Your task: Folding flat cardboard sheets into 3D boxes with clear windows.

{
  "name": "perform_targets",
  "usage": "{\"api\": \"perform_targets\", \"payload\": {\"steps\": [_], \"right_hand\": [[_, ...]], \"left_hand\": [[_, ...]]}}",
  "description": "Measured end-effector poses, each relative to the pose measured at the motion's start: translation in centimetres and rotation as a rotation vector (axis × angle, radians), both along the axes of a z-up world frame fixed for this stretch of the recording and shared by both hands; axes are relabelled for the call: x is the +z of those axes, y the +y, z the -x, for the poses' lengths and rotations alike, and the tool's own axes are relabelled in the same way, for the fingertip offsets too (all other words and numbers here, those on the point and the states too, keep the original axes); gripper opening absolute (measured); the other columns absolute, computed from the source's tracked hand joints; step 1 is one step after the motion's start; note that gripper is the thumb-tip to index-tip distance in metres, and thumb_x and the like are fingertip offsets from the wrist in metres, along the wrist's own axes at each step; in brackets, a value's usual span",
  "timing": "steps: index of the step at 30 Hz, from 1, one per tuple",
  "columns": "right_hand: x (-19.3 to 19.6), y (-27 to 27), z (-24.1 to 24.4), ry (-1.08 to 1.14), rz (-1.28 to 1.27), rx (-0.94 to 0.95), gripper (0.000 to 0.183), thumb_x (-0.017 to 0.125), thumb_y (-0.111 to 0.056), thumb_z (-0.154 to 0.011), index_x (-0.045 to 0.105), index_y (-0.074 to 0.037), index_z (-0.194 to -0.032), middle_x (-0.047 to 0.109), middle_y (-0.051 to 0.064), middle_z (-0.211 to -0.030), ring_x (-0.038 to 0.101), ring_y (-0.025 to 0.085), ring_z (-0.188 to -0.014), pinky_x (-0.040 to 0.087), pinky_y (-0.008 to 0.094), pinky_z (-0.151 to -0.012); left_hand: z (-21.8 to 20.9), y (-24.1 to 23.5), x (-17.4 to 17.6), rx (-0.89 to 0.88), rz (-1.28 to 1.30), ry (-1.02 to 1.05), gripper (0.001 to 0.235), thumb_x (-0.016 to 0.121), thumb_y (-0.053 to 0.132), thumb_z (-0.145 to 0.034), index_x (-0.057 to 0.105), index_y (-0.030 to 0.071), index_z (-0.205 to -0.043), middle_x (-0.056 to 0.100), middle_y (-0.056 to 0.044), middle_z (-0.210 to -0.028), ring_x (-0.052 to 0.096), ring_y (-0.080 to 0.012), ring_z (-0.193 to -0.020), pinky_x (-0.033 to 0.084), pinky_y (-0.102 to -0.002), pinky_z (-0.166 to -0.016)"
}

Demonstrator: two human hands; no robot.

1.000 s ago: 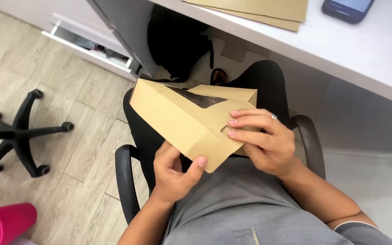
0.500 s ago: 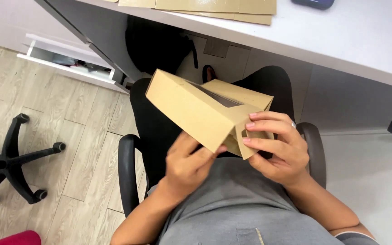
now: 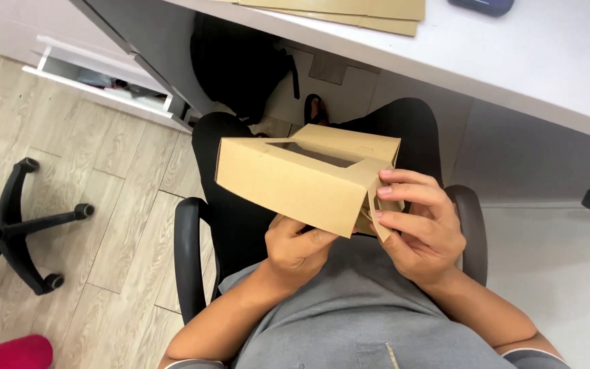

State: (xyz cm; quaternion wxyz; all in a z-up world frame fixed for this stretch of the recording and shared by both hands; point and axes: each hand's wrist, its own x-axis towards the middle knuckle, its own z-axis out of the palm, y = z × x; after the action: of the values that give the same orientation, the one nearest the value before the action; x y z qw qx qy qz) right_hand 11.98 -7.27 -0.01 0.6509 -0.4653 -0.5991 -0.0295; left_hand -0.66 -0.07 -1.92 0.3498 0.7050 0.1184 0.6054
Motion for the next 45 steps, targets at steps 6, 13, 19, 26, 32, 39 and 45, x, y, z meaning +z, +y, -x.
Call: {"api": "perform_targets", "payload": {"steps": [6, 13, 19, 26, 32, 39, 45], "right_hand": [[0.1, 0.6, 0.3, 0.001, -0.002, 0.037, 0.007, 0.066, 0.004, -0.067, 0.063, 0.001, -0.072, 0.056, 0.020, -0.083, 0.056, 0.043, -0.089, 0.047, 0.046, -0.077], [0.4, 1.2, 0.6, 0.007, 0.012, 0.123, 0.011, 0.067, 0.005, -0.065, 0.064, -0.001, -0.073, 0.057, 0.019, -0.083, 0.057, 0.043, -0.089, 0.048, 0.045, -0.075], [0.6, 1.8, 0.6, 0.016, 0.037, 0.204, 0.011, 0.067, 0.003, -0.064, 0.064, -0.003, -0.072, 0.057, 0.017, -0.084, 0.056, 0.041, -0.090, 0.048, 0.044, -0.076], [0.6, 2.6, 1.1, 0.049, 0.022, 0.306, 0.007, 0.066, 0.002, -0.065, 0.064, -0.001, -0.071, 0.057, 0.017, -0.084, 0.056, 0.041, -0.089, 0.047, 0.045, -0.076], [0.5, 3.4, 1.9, 0.041, -0.025, 0.352, 0.010, 0.066, 0.004, -0.065, 0.064, -0.003, -0.073, 0.057, 0.016, -0.084, 0.057, 0.040, -0.088, 0.048, 0.044, -0.075], [0.0, 4.0, 2.1, -0.018, -0.115, 0.380, 0.015, 0.068, 0.005, -0.062, 0.064, -0.003, -0.075, 0.058, 0.015, -0.081, 0.060, 0.038, -0.081, 0.050, 0.044, -0.071], [0.1, 4.0, 1.4, 0.010, -0.094, 0.408, 0.014, 0.067, 0.004, -0.063, 0.064, -0.001, -0.076, 0.059, 0.014, -0.076, 0.061, 0.037, -0.076, 0.052, 0.042, -0.065]], "left_hand": [[0.4, 0.0, -0.4, 0.028, 0.028, -0.066, 0.019, 0.058, -0.014, -0.068, 0.067, 0.001, -0.072, 0.058, -0.011, -0.064, 0.059, -0.0215, -0.054, 0.053, -0.031, -0.050], [1.0, -0.5, -0.1, 0.114, -0.011, -0.144, 0.013, 0.062, -0.012, -0.065, 0.066, -0.001, -0.072, 0.060, -0.013, -0.063, 0.060, -0.0215, -0.054, 0.053, -0.030, -0.048], [1.3, -0.5, -0.5, 0.290, -0.143, -0.171, 0.015, 0.062, -0.011, -0.062, 0.067, 0.002, -0.063, 0.061, -0.012, -0.061, 0.058, -0.0192, -0.051, 0.052, -0.027, -0.049], [1.7, -1.0, 0.5, 0.295, -0.059, -0.168, 0.016, 0.061, -0.014, -0.064, 0.067, -0.001, -0.069, 0.061, -0.014, -0.060, 0.060, -0.0219, -0.052, 0.053, -0.028, -0.048], [1.9, -1.6, 1.9, 0.397, -0.087, -0.166, 0.016, 0.062, -0.015, -0.062, 0.067, -0.001, -0.069, 0.062, -0.016, -0.060, 0.061, -0.0239, -0.053, 0.053, -0.029, -0.048], [2.3, -1.8, 1.8, 0.489, -0.110, -0.137, 0.018, 0.063, -0.015, -0.059, 0.068, 0.001, -0.065, 0.063, -0.014, -0.059, 0.062, -0.0234, -0.052, 0.052, -0.026, -0.046], [1.6, -1.8, -2.5, 0.506, -0.066, -0.325, 0.020, 0.060, -0.017, -0.055, 0.067, 0.002, -0.057, 0.061, -0.013, -0.051, 0.059, -0.0181, -0.046, 0.049, -0.022, -0.041]]}}
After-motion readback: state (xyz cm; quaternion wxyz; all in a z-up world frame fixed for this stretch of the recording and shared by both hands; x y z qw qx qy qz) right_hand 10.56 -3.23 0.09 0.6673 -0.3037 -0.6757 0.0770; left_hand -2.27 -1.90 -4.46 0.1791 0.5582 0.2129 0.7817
